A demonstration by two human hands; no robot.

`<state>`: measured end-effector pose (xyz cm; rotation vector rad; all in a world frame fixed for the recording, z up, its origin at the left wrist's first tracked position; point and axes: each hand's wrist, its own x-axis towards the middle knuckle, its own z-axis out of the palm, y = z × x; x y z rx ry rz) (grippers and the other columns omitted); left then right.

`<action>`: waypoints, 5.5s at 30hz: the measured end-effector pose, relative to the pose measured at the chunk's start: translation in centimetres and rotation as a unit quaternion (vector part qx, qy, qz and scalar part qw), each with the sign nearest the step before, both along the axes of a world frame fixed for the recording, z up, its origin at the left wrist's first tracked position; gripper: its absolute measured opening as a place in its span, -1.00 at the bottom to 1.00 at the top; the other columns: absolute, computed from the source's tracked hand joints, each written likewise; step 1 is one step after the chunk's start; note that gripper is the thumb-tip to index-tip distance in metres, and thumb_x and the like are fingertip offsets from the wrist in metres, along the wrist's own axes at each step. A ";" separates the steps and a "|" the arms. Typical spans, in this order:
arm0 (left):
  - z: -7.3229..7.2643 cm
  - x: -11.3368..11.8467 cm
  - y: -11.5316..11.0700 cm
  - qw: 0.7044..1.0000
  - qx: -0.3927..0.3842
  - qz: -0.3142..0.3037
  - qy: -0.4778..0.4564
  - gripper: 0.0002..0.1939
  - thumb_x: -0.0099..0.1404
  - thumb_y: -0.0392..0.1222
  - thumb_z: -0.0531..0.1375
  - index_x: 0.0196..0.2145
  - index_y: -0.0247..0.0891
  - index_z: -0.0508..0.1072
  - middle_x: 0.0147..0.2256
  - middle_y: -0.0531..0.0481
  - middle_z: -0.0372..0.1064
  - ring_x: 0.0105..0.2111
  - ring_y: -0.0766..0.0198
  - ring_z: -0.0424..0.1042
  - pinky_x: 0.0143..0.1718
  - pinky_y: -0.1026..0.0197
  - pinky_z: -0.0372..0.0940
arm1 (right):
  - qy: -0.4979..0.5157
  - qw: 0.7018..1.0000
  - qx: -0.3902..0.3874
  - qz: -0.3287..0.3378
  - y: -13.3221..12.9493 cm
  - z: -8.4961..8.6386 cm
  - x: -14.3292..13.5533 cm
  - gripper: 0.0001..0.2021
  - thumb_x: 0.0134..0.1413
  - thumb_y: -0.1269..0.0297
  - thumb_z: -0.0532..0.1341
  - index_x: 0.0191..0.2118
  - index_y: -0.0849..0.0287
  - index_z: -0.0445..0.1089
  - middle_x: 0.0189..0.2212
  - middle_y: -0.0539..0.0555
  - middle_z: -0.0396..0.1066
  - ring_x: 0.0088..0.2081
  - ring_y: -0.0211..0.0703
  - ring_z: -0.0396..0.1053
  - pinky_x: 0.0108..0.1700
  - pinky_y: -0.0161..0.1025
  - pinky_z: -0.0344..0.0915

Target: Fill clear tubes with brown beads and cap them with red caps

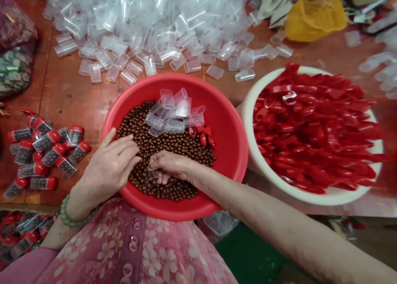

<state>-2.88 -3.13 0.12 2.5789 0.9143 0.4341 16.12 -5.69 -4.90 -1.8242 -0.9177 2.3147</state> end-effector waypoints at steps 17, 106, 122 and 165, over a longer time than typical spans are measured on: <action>0.5 0.9 -0.4 0.938 -0.230 0.004 -0.258 -0.90 0.25 -0.32 0.19 -0.26 -0.33 0.47 -0.10 -0.17 0.48 -0.10 0.22 0.49 -0.03 0.18 0.39 | 0.155 0.974 0.084 -0.140 -0.7 2.9 1.0 -0.71 -0.10 0.10 0.30 -0.38 0.21 0.28 -0.60 -0.07 0.38 -0.66 -0.41 0.29 -0.66 -0.49 0.20; -0.1 1.7 0.8 0.865 -0.408 0.035 -0.290 -0.83 0.27 -0.28 0.17 -0.18 -0.33 0.46 -0.25 -0.06 0.49 -0.23 0.30 0.44 -0.14 0.25 0.29 | -0.523 0.720 0.384 0.244 1.7 2.5 6.7 -0.73 0.25 0.39 -0.02 -0.11 0.26 0.41 -0.25 0.23 0.51 -0.27 -0.02 0.49 -0.27 -0.19 0.32; 0.1 2.1 0.8 0.820 -0.473 0.052 -0.318 -0.89 0.19 -0.30 0.24 -0.29 -0.29 0.38 -0.16 -0.05 0.48 -0.23 0.33 0.44 -0.13 0.25 0.29 | 0.140 0.933 0.196 -0.267 0.2 6.6 1.9 -0.65 -0.31 0.16 0.49 -0.45 0.25 0.41 -0.64 -0.07 0.35 -0.70 -0.51 0.15 -0.64 -0.48 0.04; 0.5 1.5 1.0 0.733 -0.565 0.081 -0.370 -0.74 0.11 -0.16 0.35 -0.25 -0.34 0.51 -0.34 -0.01 0.48 -0.35 0.35 0.44 -0.23 0.28 0.33 | -0.106 0.874 0.433 -0.195 -1.5 8.0 1.8 -0.84 -0.13 0.17 0.36 -0.42 0.15 0.52 -0.64 -0.01 0.36 -0.60 -0.31 0.25 -0.58 -0.37 0.19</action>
